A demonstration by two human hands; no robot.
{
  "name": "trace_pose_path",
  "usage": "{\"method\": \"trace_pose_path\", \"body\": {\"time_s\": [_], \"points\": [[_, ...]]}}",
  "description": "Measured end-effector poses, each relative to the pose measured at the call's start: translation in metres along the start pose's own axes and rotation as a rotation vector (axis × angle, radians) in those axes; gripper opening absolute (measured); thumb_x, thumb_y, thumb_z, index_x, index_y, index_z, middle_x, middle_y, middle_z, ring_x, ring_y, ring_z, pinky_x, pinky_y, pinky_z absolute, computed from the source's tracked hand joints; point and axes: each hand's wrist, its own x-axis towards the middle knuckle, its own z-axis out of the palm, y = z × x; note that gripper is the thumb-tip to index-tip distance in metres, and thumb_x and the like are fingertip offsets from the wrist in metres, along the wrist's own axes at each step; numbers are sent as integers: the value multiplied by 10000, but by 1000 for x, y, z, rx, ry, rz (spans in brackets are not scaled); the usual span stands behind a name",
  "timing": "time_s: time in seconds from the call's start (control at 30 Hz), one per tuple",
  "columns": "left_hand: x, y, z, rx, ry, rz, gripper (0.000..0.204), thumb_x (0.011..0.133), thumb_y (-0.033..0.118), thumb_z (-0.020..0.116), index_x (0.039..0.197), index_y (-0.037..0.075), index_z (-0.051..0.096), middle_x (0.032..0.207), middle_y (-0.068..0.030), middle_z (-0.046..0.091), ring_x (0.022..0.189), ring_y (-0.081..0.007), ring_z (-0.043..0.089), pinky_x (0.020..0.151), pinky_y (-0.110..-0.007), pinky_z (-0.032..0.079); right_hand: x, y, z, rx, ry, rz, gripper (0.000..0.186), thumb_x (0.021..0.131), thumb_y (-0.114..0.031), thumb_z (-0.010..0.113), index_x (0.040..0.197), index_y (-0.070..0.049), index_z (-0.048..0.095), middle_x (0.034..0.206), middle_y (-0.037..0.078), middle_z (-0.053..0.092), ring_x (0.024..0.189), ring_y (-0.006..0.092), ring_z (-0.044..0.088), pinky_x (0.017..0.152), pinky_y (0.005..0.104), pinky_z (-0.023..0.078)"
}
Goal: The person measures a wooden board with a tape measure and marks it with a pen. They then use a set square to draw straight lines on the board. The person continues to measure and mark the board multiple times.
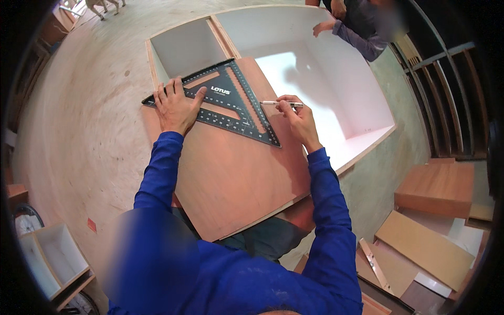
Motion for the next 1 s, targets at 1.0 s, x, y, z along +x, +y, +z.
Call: {"method": "trace_pose_path", "body": {"time_s": [1.0], "points": [[85,-53,10,-371,-299,-1,344,1070,305,689,1271,33,754,1069,-112,788,1009,-187,710,934,-354,556,-177,24,-24,618,775,-88,282,1129,-242,593,1204,18,673,973,93,706,888,154,662,838,327,569]]}}
